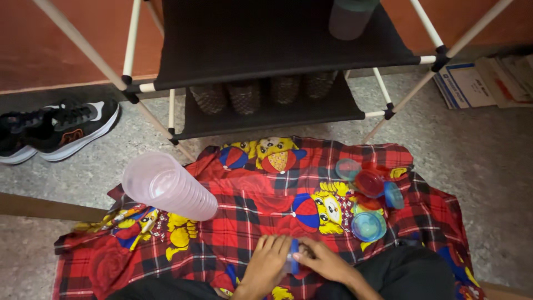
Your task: The person sits on a patterned cloth on the floor and repeatedly takes small plastic containers from a two-tiered shelf. They open each container, place the lid on the cloth, and then stack the container body onto a growing pile. The person continues this process, handling multiple containers one by one.
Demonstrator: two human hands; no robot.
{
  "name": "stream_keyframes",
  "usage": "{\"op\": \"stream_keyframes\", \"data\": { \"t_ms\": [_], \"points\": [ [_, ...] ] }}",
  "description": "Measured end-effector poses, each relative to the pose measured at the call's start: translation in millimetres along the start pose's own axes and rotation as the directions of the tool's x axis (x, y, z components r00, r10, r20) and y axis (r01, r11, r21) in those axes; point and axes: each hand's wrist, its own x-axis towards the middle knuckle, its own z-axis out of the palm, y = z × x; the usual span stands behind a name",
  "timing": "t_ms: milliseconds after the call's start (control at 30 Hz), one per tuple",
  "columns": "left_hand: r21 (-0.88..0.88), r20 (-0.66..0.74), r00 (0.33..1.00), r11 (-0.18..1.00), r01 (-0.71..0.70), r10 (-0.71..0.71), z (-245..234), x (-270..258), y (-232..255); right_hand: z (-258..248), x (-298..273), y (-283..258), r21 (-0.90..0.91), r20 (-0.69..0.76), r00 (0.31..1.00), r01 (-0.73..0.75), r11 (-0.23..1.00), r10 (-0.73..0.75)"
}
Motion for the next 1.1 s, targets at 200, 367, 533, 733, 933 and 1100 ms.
{"op": "stream_keyframes", "data": {
  "t_ms": [200, 367, 533, 733, 933, 1100],
  "points": [
    [-0.184, 0.118, 0.969, 0.954, 0.236, -0.217, 0, 6, 2, -5, -8, -29, -0.129, -0.02, 0.982, 0.183, 0.975, -0.187],
    [-0.23, 0.11, 0.959, 0.932, 0.281, -0.262, 1, 4, -2, -9, -14, -58, -0.346, 0.054, 0.916, 0.39, 0.853, -0.397],
    [-0.135, -0.014, 0.985, 0.977, 0.166, -0.17, 2, 3, -5, -10, -15, -60, -0.284, -0.055, 0.904, 0.393, 0.875, -0.424],
    [0.119, -0.061, 0.998, 0.992, 0.041, -0.034, -2, 1, -3, -5, -12, -55, -0.242, -0.047, 0.992, -0.128, 0.962, 0.12],
    [-0.17, -0.006, 0.976, 0.962, 0.214, -0.218, -2, 2, -3, -9, -15, -64, -0.269, -0.028, 0.954, 0.28, 0.921, -0.298],
    [-0.133, -0.038, 0.974, 0.968, 0.215, -0.222, 12, 3, -10, -8, -15, -56, -0.544, 0.013, 0.874, 0.413, 0.731, -0.485]
  ]
}}
